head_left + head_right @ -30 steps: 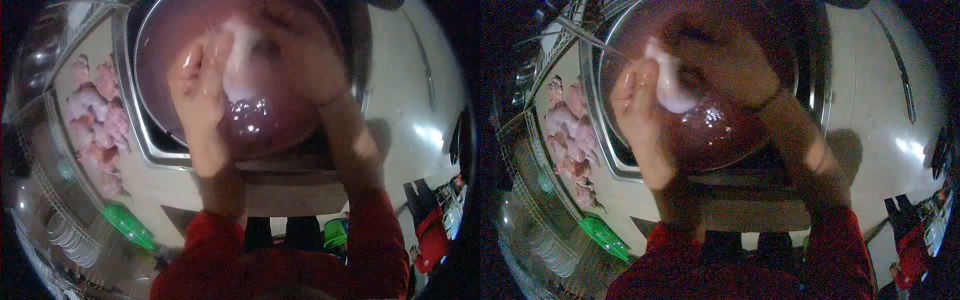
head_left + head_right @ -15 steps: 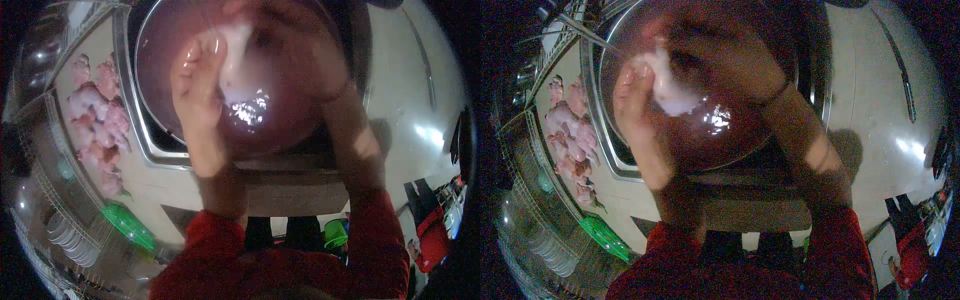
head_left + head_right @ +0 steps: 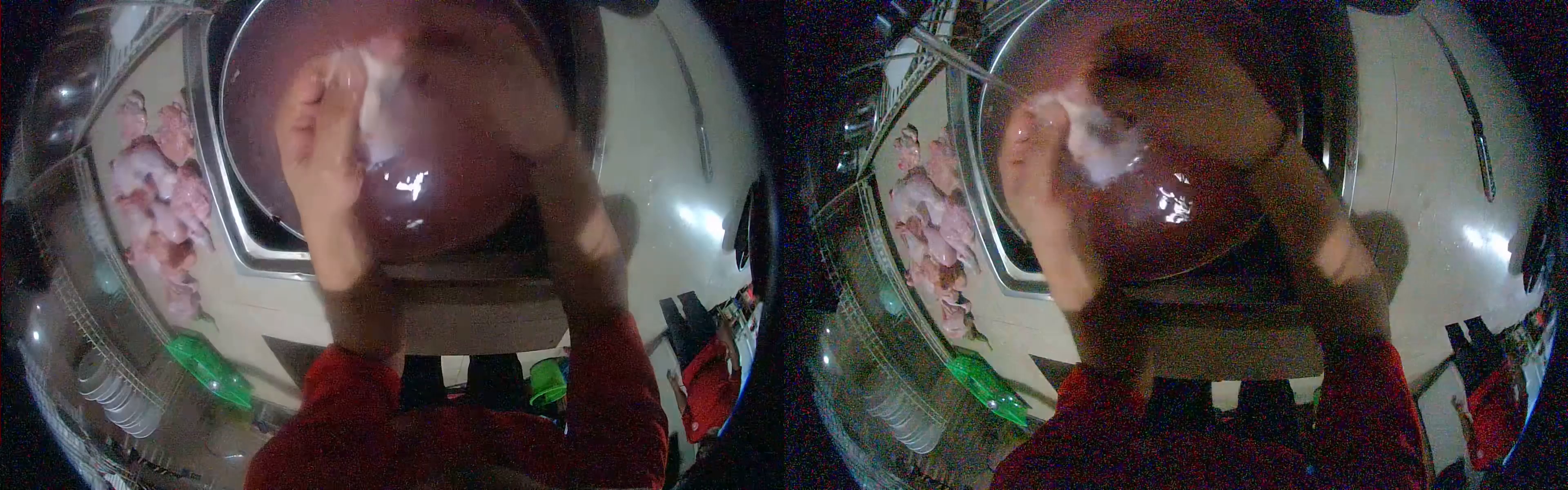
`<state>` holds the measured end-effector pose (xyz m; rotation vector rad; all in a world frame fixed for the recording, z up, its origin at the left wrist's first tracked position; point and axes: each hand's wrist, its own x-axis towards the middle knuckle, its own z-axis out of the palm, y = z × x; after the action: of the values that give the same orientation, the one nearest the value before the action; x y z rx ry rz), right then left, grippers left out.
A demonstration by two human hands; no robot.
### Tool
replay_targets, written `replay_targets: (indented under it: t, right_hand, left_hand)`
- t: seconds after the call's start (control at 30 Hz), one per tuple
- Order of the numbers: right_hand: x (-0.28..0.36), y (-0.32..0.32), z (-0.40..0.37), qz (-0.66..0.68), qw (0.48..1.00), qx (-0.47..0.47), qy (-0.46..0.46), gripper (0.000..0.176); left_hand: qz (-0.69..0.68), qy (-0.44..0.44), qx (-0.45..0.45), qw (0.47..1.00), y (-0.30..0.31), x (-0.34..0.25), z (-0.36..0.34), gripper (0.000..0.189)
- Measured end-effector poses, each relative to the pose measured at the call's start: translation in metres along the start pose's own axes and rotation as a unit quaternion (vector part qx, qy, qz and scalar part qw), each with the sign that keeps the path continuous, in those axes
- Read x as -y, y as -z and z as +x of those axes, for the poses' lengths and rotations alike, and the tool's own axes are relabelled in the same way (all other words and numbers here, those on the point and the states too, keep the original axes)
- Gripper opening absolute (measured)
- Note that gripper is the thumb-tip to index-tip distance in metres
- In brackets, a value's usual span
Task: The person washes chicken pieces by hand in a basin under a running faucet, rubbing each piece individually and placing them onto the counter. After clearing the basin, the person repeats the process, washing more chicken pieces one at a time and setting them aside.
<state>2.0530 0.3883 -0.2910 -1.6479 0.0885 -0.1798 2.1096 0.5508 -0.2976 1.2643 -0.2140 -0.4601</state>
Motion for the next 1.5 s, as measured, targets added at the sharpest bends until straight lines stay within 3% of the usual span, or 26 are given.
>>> replay_targets:
  t: [0.03,0.1,0.17,0.2,0.27,0.3,0.47,0.5,0.57,0.67,0.8,0.87,1.0,1.1,1.17,1.2,1.27,1.4,1.47,1.5]
  right_hand:
    - [-0.014,-0.004,0.001,0.043,0.999,-0.006,0.017,0.018]
    - [-0.031,-0.015,0.0,0.086,0.996,-0.012,0.033,0.022]
    - [-0.04,-0.025,0.0,0.057,0.976,-0.173,0.122,0.024]
    - [-0.03,-0.021,0.001,0.057,0.976,-0.173,0.122,0.024]
    - [0.001,-0.011,0.005,0.091,0.989,-0.102,-0.064,0.011]
    - [0.0,-0.011,0.004,0.091,0.989,-0.102,-0.064,0.011]
    - [-0.014,-0.012,-0.002,-0.142,0.987,-0.059,0.047,0.014]
    - [-0.01,-0.009,-0.002,-0.142,0.987,-0.059,0.045,0.014]
    - [0.003,-0.002,0.003,-0.002,0.999,0.037,-0.014,0.011]
    - [-0.007,-0.01,0.002,0.095,0.995,-0.016,0.021,0.011]
    - [-0.012,-0.012,0.001,0.033,0.998,-0.023,0.047,0.009]
    - [-0.008,-0.016,-0.003,0.193,0.981,-0.028,-0.019,0.012]
    - [0.0,-0.014,-0.002,0.137,0.99,0.009,-0.036,0.014]
    - [0.003,-0.012,-0.003,0.077,0.996,-0.024,-0.033,0.017]
    - [0.017,-0.014,-0.004,-0.001,0.997,-0.08,0.023,0.019]
    - [0.016,-0.014,-0.004,0.0,0.997,-0.08,0.024,0.019]
    - [0.014,-0.014,-0.002,0.109,0.989,-0.058,-0.076,0.021]
    - [0.002,-0.011,-0.001,0.087,0.995,-0.039,-0.007,0.021]
    - [0.013,-0.014,-0.002,0.205,0.964,-0.053,-0.161,0.02]
    - [0.01,-0.015,-0.001,0.205,0.964,-0.053,-0.16,0.02]
  left_hand:
    - [0.0,0.0,0.0,1.0,0.0,0.003,0.001,0.017]
    - [0.093,-0.082,-0.003,0.992,-0.002,0.01,0.006,0.014]
    - [0.076,-0.039,-0.03,0.996,-0.004,0.003,0.001,0.013]
    - [0.058,0.004,-0.057,0.997,-0.005,0.0,0.0,0.013]
    - [0.054,-0.037,-0.048,0.997,0.002,0.013,0.005,0.012]
    - [0.051,-0.079,-0.038,0.995,0.003,0.016,0.007,0.012]
    - [0.028,-0.1,-0.057,0.993,0.003,0.01,0.009,0.009]
    - [0.005,-0.098,-0.077,0.992,0.003,0.011,0.011,0.008]
    - [-0.008,-0.098,-0.089,0.991,0.003,0.01,0.011,0.008]
    - [0.002,-0.092,-0.08,0.993,0.003,0.003,0.01,0.009]
    - [-0.016,-0.107,-0.118,0.987,-0.001,0.006,0.009,0.009]
    - [-0.017,-0.109,-0.114,0.987,0.0,0.007,0.007,0.009]
    - [0.044,-0.097,-0.057,0.993,0.002,0.01,0.005,0.008]
    - [0.039,-0.096,-0.05,0.993,0.002,0.013,0.007,0.008]
    - [0.038,-0.093,-0.055,0.993,0.002,0.013,0.008,0.009]
    - [0.027,-0.099,-0.057,0.993,0.001,0.012,0.009,0.009]
    - [0.017,-0.105,-0.06,0.993,0.0,0.01,0.009,0.01]
    - [0.021,-0.107,-0.052,0.993,0.005,0.007,0.01,0.016]
    - [0.041,-0.099,-0.049,0.993,0.004,0.005,0.008,0.023]
    - [-0.02,-0.091,-0.016,0.996,0.001,0.003,0.007,0.03]
